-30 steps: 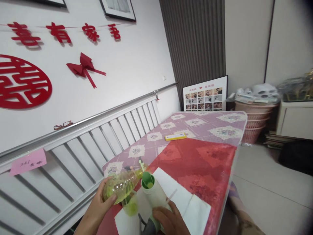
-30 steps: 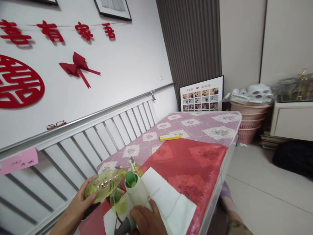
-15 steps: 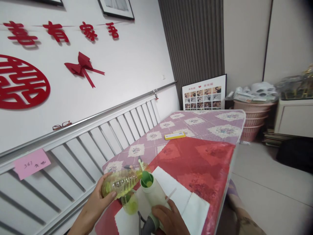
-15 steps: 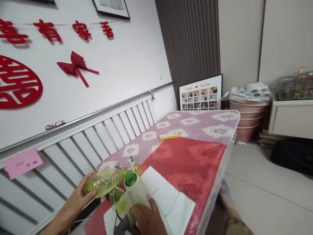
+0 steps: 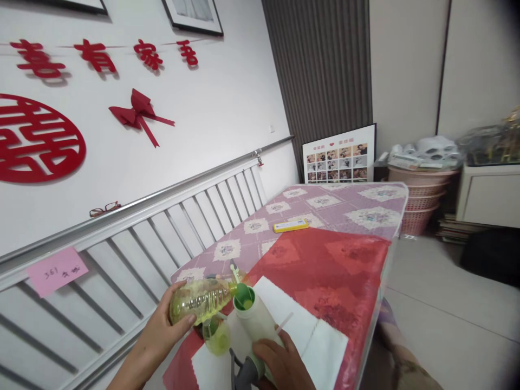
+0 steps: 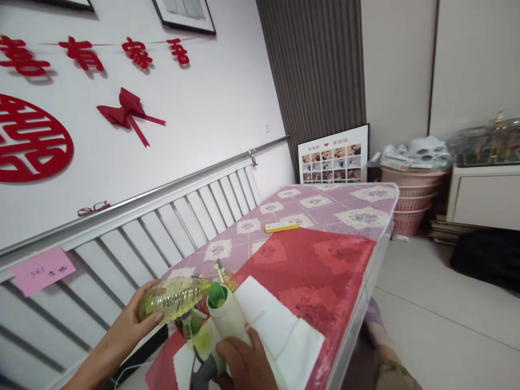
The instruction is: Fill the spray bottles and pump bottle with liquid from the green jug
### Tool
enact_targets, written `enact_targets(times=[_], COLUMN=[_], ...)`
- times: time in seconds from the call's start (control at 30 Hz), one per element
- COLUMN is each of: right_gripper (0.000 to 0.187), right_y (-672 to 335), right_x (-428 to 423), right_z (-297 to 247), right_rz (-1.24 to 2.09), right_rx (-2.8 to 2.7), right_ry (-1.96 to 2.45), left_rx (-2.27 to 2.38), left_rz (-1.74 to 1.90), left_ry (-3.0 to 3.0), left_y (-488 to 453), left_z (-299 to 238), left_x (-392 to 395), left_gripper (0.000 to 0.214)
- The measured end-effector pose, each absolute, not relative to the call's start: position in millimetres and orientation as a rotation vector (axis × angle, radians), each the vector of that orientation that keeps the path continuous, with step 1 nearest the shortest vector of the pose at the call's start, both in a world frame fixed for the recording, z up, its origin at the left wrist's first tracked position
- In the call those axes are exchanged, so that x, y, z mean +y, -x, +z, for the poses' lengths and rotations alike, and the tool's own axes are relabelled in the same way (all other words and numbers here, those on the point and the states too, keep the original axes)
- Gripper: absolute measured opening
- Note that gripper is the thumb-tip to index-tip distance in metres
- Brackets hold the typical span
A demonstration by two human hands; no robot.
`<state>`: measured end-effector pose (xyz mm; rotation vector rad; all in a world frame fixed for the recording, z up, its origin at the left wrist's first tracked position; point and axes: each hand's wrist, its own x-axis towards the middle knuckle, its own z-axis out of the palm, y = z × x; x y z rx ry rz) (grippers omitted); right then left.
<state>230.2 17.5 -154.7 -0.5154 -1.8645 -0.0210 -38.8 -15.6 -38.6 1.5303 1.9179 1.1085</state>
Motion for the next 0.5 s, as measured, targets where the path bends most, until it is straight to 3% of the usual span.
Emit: enact_targets(times=[0.23,0.5], right_gripper=[0.029,0.021], right_y=[-229.0,-228.5], right_x=[16.4,18.6], right_z=[-155.0,-166.9], right_rz=[-0.029,0.056], right_rx=[-1.857,-1.916], right_ry=[0.518,0.538], left_rx=[2.004,2.089], left_rz=[1.151,1.061], left_ry=[-1.574,-1.600], left_y=[25.6,19.3], left_z=[-29.5,-18.8], left_x=[-19.2,-21.5], left_gripper=[0.073,0.072])
